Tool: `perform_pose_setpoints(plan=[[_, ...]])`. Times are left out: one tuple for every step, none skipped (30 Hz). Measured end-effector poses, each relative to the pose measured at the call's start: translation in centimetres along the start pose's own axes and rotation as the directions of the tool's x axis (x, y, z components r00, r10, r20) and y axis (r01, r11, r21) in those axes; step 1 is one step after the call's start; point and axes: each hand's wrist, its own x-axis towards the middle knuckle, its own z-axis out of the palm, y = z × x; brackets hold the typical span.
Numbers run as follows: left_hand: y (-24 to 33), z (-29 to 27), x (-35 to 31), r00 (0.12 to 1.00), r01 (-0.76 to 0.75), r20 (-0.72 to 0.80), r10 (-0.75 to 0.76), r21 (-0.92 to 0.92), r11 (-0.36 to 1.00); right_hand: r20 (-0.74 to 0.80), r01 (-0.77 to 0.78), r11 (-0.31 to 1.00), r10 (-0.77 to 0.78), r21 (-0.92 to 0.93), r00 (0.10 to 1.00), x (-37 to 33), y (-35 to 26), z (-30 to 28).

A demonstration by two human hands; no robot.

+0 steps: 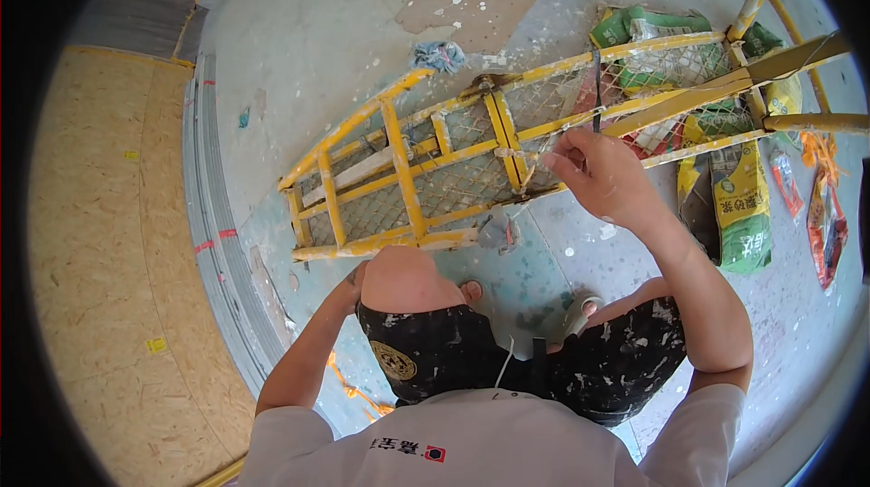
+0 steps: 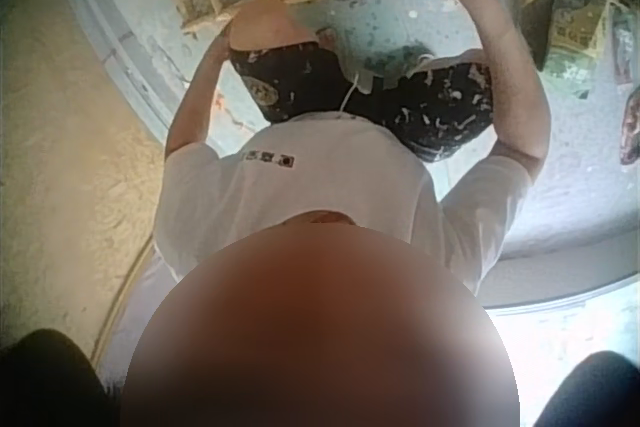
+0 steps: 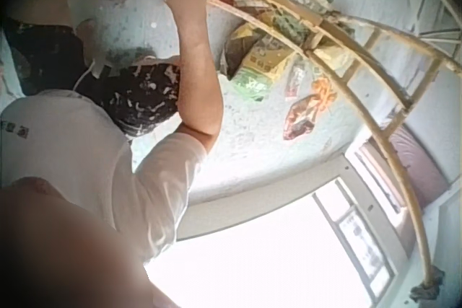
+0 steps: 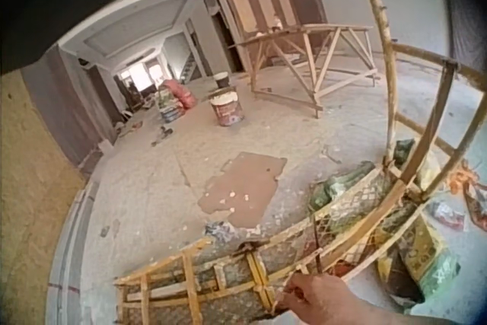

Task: Assembling a yellow metal scaffolding structure by connecting frame sections and inserting locking pins.

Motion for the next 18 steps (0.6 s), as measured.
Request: perform_pose_setpoints(plan=[[-0.2,-0.2,0.0,1.000,-0.001,-0.004,0.001,0.002,1.000,0.028,-0.005,1.000,0.005,0.003,1.000,0.0,0.0,0.0],[-0.3,-0.4,0.0,1.000,-0.003,-0.008,0.003,0.004,1.000,0.027,-0.008,1.000,0.008,0.000,1.000,0.1,-0.1,0.0],[-0.4,-0.6,0.0,1.000,-0.006,-0.012,0.006,0.006,1.000,0.050,-0.023,1.000,0.023,0.004,0.998,0.3,-0.2,0.0],[-0.7,-0.7,-0.1,1.000,-0.006,-0.016,0.007,0.006,1.000,0.076,-0.039,0.999,0.039,0.007,0.996,0.3,-0.3,0.0],[-1.0,-0.9,-0.2,1.000,-0.008,-0.020,0.008,0.005,1.000,0.079,-0.042,0.999,0.042,0.003,0.996,0.3,-0.2,0.1],[-1.3,-1.1,-0.2,1.000,-0.009,-0.024,0.009,0.003,1.000,0.085,-0.057,0.998,0.056,0.013,0.995,0.4,-0.1,0.2],[-1.6,-1.2,-0.3,1.000,-0.012,-0.029,0.012,0.001,1.000,0.091,-0.072,0.997,0.069,0.022,0.993,0.5,0.0,0.2],[-1.8,-1.3,-0.4,0.999,-0.015,-0.034,0.015,-0.003,1.000,0.094,-0.072,0.997,0.070,0.015,0.993,0.5,0.3,0.4],[-2.1,-1.3,-0.4,0.999,-0.019,-0.040,0.019,-0.007,1.000,0.084,-0.066,0.997,0.063,0.035,0.994,0.5,0.9,0.6],[-2.4,-1.4,-0.2,0.999,-0.027,-0.046,0.027,-0.014,1.000,0.071,-0.059,0.997,0.055,0.051,0.996,0.7,1.3,0.7],[-2.6,-1.3,-0.1,0.998,-0.036,-0.052,0.035,-0.021,0.999,0.074,-0.054,0.998,0.051,0.039,0.996,0.8,1.5,0.6],[-2.9,-1.3,0.1,0.997,-0.045,-0.060,0.043,-0.029,0.999,0.084,-0.092,0.996,0.092,0.003,0.992,1.0,1.5,0.5],[-3.1,-1.4,0.2,0.996,-0.052,-0.069,0.049,-0.035,0.998,0.093,-0.130,0.991,0.132,-0.030,0.987,1.1,1.5,0.6],[-3.3,-1.5,0.4,0.995,-0.059,-0.079,0.055,-0.042,0.997,0.097,-0.124,0.991,0.127,-0.040,0.987,1.2,1.6,0.8],[-3.6,-1.5,0.5,0.994,-0.066,-0.089,0.061,-0.049,0.997,0.119,-0.134,0.990,0.139,-0.052,0.983,1.3,1.8,1.0],[-2.6,-1.0,0.7,0.994,-0.068,-0.085,0.062,-0.062,0.996,0.141,-0.150,0.986,0.158,-0.066,0.977,1.4,2.3,1.4],[-0.1,-0.3,0.6,0.999,-0.031,-0.035,0.033,0.033,0.999,0.144,-0.154,0.985,0.165,-0.082,0.976,1.3,2.9,1.5],[1.4,0.2,0.4,1.000,-0.002,0.011,0.001,0.130,0.992,0.167,-0.164,0.982,0.177,-0.091,0.970,1.2,3.2,1.6]])
